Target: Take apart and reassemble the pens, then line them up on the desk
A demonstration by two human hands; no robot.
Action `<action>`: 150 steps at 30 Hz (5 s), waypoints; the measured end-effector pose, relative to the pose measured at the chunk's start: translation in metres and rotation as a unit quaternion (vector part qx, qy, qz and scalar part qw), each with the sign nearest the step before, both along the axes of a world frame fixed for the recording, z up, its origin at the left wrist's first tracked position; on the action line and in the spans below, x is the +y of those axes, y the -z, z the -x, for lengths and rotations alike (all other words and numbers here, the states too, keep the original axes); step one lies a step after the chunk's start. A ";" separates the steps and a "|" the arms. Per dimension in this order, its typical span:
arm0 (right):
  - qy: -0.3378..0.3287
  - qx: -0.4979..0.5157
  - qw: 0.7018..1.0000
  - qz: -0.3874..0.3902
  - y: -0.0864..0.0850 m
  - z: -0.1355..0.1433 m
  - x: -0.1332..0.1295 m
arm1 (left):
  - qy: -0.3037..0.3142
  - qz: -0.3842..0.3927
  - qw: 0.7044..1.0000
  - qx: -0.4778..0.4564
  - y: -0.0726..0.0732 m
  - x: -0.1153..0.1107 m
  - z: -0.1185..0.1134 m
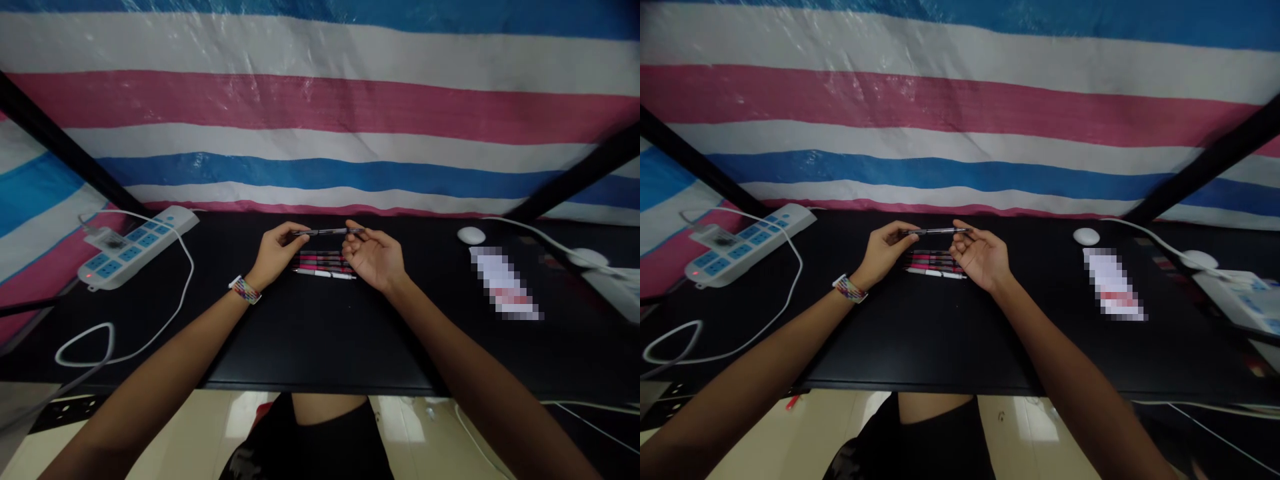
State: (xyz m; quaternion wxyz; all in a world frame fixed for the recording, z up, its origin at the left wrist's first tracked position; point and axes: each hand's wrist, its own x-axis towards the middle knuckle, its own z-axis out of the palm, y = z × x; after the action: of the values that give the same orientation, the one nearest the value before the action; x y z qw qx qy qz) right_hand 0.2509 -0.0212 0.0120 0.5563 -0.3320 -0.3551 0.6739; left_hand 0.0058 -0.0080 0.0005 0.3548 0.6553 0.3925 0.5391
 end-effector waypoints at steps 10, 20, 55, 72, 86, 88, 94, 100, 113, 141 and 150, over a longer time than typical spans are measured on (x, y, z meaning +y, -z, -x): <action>-0.009 0.059 0.998 0.020 0.002 0.000 0.001 | 0.001 0.000 1.000 0.002 0.000 -0.002 -0.001; -0.038 0.122 0.990 0.058 0.001 -0.005 0.001 | 0.002 -0.001 1.000 0.004 -0.003 -0.004 -0.001; 0.125 -0.419 0.851 -0.291 0.018 -0.013 0.010 | -0.036 -0.012 0.996 0.075 0.001 0.002 0.005; 0.092 -0.534 0.778 -0.318 0.027 -0.019 0.017 | -0.035 -0.045 0.968 0.246 0.015 0.010 0.011; 0.095 -0.541 0.772 -0.318 0.028 -0.020 0.017 | -0.019 -0.049 0.967 0.250 0.014 0.010 0.011; 0.096 -0.543 0.770 -0.322 0.028 -0.020 0.017 | -0.020 -0.052 0.968 0.246 0.015 0.011 0.011; 0.095 -0.542 0.772 -0.317 0.027 -0.020 0.015 | -0.024 -0.053 0.969 0.240 0.016 0.010 0.011; 0.163 -0.478 0.814 -0.286 0.028 -0.014 0.012 | -0.041 -0.008 0.990 0.134 0.015 0.010 0.008; 0.199 -0.303 0.922 -0.132 0.031 0.023 -0.009 | -0.020 0.087 0.993 -0.078 0.030 0.007 -0.012; 0.113 -0.352 0.903 -0.220 0.030 0.013 0.001 | 0.000 0.125 0.980 -0.157 0.020 -0.002 -0.021; 0.039 -0.463 0.753 -0.466 0.019 0.018 -0.022 | 0.027 0.150 0.963 -0.224 0.020 0.000 -0.019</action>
State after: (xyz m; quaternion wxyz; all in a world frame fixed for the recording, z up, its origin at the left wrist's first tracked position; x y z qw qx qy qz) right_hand 0.2334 -0.0429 -0.0067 0.4358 -0.3167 -0.8259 0.1662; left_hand 0.0252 -0.0082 -0.0197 0.5423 0.4670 0.3618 0.5974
